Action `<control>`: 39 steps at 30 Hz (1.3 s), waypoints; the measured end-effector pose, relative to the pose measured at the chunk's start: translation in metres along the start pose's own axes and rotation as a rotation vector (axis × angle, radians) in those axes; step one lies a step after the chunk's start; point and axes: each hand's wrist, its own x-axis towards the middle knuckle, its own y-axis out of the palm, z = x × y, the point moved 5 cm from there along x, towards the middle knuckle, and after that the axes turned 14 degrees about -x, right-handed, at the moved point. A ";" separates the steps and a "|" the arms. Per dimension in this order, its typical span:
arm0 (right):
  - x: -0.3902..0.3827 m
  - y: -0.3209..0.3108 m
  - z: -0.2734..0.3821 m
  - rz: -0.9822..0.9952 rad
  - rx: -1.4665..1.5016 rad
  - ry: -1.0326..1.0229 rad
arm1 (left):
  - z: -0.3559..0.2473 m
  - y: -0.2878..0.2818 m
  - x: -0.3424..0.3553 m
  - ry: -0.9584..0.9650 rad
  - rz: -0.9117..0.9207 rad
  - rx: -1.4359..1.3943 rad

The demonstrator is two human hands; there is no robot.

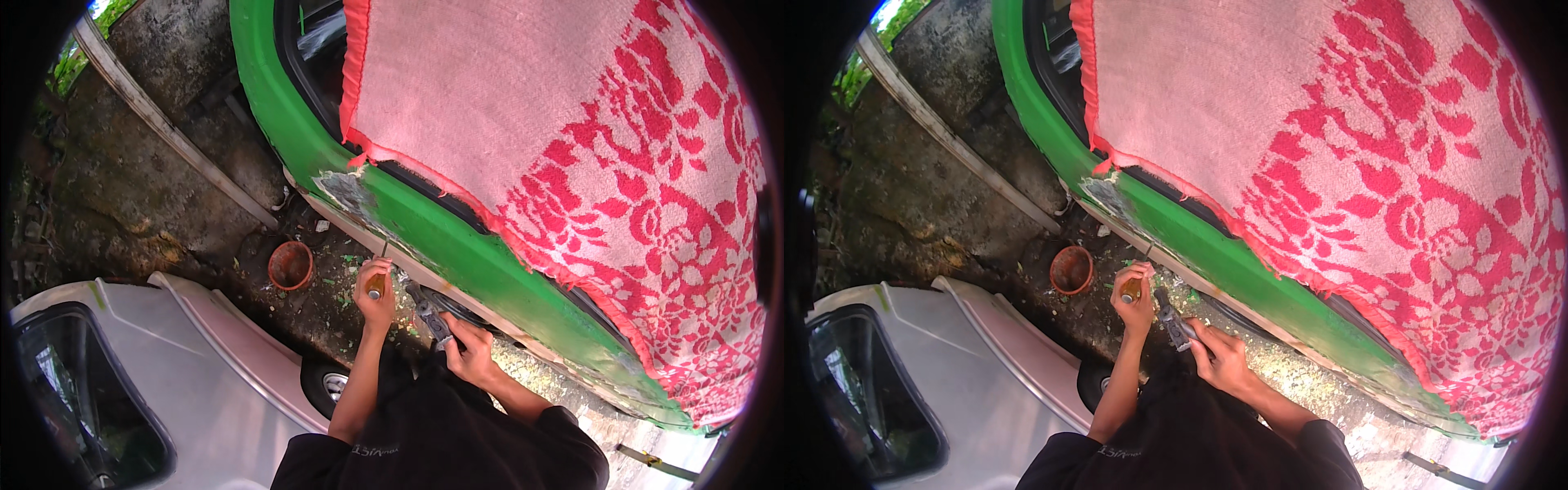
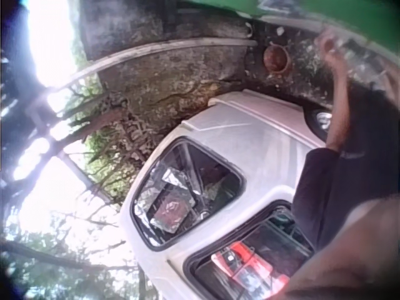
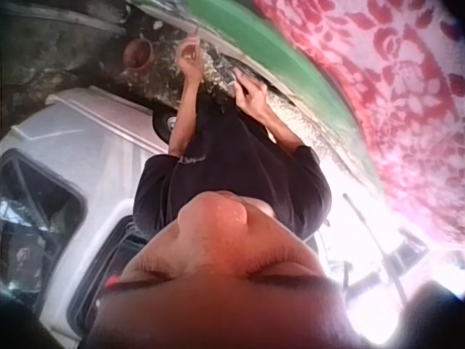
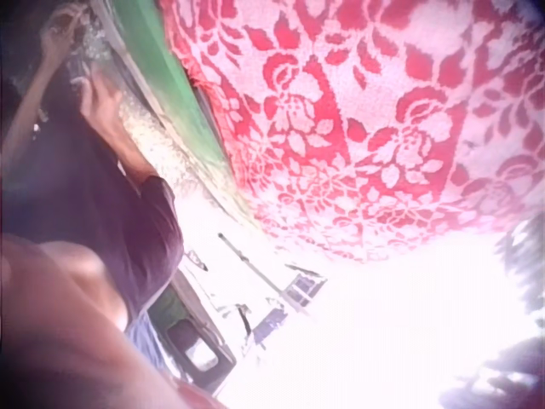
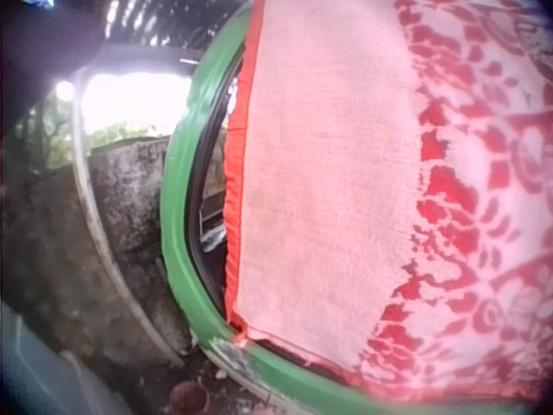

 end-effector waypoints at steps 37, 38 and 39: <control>0.019 0.000 0.051 0.045 -0.076 -0.334 | -0.002 0.009 0.020 0.051 0.044 0.069; 0.019 0.004 0.046 0.041 -0.108 -0.323 | -0.003 0.011 0.020 0.073 0.052 0.077; 0.018 0.013 0.035 0.038 -0.143 -0.305 | -0.003 0.012 0.018 0.089 0.063 0.081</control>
